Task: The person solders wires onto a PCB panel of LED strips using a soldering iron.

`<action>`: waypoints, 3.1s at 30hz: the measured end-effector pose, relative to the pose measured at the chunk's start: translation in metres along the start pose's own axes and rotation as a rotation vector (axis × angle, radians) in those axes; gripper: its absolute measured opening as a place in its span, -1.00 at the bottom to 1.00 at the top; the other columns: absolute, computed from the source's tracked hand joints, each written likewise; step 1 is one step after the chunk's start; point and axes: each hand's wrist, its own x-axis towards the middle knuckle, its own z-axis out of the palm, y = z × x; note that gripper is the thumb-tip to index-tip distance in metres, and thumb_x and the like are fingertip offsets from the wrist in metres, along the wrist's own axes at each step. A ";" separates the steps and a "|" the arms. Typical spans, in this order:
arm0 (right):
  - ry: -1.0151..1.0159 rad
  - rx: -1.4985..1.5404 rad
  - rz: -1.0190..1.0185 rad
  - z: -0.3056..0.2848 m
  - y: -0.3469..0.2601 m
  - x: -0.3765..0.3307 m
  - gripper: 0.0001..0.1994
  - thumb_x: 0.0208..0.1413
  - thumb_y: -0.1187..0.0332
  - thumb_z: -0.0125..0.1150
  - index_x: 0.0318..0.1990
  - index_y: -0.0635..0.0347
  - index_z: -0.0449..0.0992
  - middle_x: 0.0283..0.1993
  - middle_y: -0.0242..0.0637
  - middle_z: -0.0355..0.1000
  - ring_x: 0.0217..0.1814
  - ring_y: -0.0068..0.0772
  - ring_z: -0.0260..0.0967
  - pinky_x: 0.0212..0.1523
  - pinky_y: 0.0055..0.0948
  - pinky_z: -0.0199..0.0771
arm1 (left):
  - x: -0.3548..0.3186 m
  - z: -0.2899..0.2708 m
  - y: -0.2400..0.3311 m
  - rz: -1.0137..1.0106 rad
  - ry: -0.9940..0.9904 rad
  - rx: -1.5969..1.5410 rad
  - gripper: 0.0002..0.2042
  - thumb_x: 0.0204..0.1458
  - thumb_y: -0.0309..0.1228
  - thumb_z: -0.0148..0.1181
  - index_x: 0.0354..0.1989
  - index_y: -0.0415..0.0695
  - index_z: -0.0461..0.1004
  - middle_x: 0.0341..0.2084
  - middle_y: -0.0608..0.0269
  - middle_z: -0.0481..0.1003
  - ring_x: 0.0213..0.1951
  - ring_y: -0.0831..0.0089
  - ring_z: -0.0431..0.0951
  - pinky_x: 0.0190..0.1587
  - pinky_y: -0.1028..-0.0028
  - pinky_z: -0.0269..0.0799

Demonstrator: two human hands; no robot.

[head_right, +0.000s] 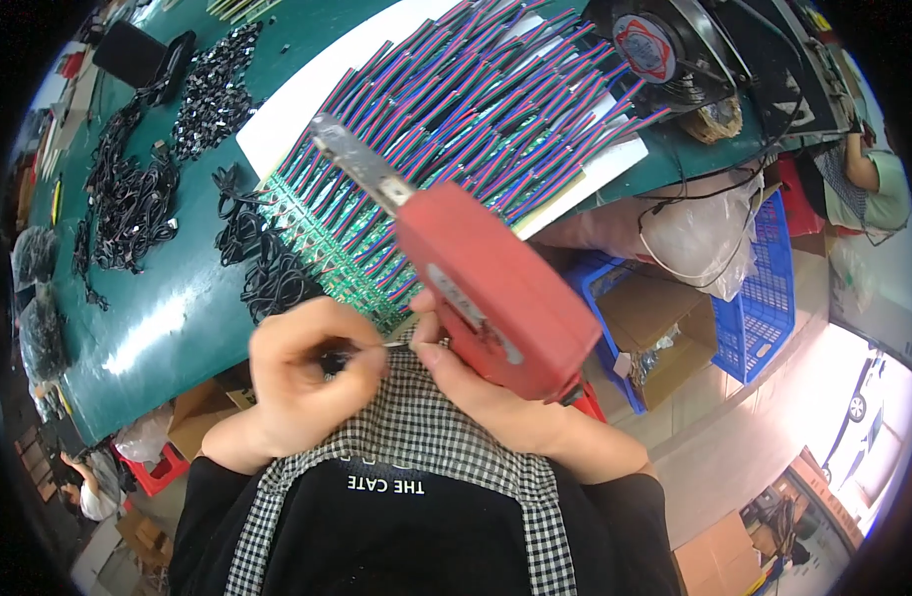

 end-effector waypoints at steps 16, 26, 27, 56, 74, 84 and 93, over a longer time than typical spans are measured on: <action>0.051 -0.513 0.079 -0.060 0.044 -0.075 -0.58 -0.25 0.45 0.34 -0.14 0.38 0.44 -0.34 -0.23 0.50 -0.39 -0.37 0.49 -0.35 -0.55 0.45 | 0.004 -0.006 -0.032 0.049 0.378 0.651 -0.86 -0.27 -0.60 0.23 -0.51 -0.16 0.40 -0.49 0.30 0.33 -0.60 0.39 0.44 -0.63 0.46 0.33; 0.125 -0.604 0.035 -0.063 0.061 -0.087 -0.62 -0.23 0.41 0.35 -0.17 0.35 0.52 -0.20 -0.11 0.50 -0.30 -0.24 0.52 -0.30 -0.43 0.52 | 0.006 -0.002 -0.031 0.036 0.388 0.763 -0.86 -0.28 -0.62 0.22 -0.53 -0.18 0.39 -0.52 0.28 0.31 -0.60 0.41 0.41 -0.59 0.48 0.32; 0.099 -0.593 0.005 -0.064 0.060 -0.085 -0.57 -0.23 0.37 0.37 -0.14 0.38 0.49 -0.20 -0.11 0.50 -0.30 -0.23 0.52 -0.30 -0.43 0.52 | 0.005 -0.002 -0.031 0.003 0.379 0.738 -0.85 -0.27 -0.66 0.21 -0.51 -0.19 0.40 -0.52 0.25 0.31 -0.55 0.42 0.40 -0.52 0.51 0.34; 0.102 -0.332 0.131 -0.058 0.044 -0.081 -0.34 -0.19 0.07 0.41 -0.03 0.46 0.39 -0.37 -0.23 0.51 -0.46 -0.44 0.47 -0.39 -0.54 0.45 | 0.003 -0.010 -0.031 0.070 0.328 0.654 -0.87 -0.23 -0.59 0.22 -0.50 -0.16 0.39 -0.49 0.28 0.32 -0.57 0.36 0.45 -0.59 0.44 0.36; 0.097 -0.419 0.045 -0.066 0.053 -0.089 -0.31 -0.18 0.06 0.41 -0.01 0.49 0.38 -0.24 -0.11 0.51 -0.27 -0.25 0.52 -0.26 -0.44 0.50 | 0.007 -0.006 -0.021 -0.039 0.221 0.810 -0.84 -0.28 -0.61 0.21 -0.51 -0.15 0.37 -0.50 0.28 0.31 -0.57 0.33 0.42 -0.55 0.44 0.33; 0.114 -0.345 0.061 -0.060 0.043 -0.087 -0.34 -0.16 0.08 0.40 -0.04 0.50 0.38 -0.28 -0.14 0.49 -0.39 -0.34 0.47 -0.37 -0.49 0.44 | 0.012 -0.014 -0.016 -0.037 0.148 0.787 -0.87 -0.25 -0.59 0.20 -0.51 -0.16 0.37 -0.51 0.25 0.30 -0.54 0.28 0.42 -0.52 0.39 0.34; 0.341 -0.053 0.079 -0.047 0.035 -0.079 -0.29 -0.15 -0.17 0.30 -0.10 0.36 0.33 -0.27 -0.24 0.34 -0.59 -0.50 0.26 -0.60 -0.60 0.18 | 0.011 -0.005 -0.019 0.015 0.121 0.924 -0.88 -0.25 -0.53 0.14 -0.59 -0.16 0.30 -0.52 0.24 0.24 -0.55 0.41 0.44 -0.59 0.38 0.36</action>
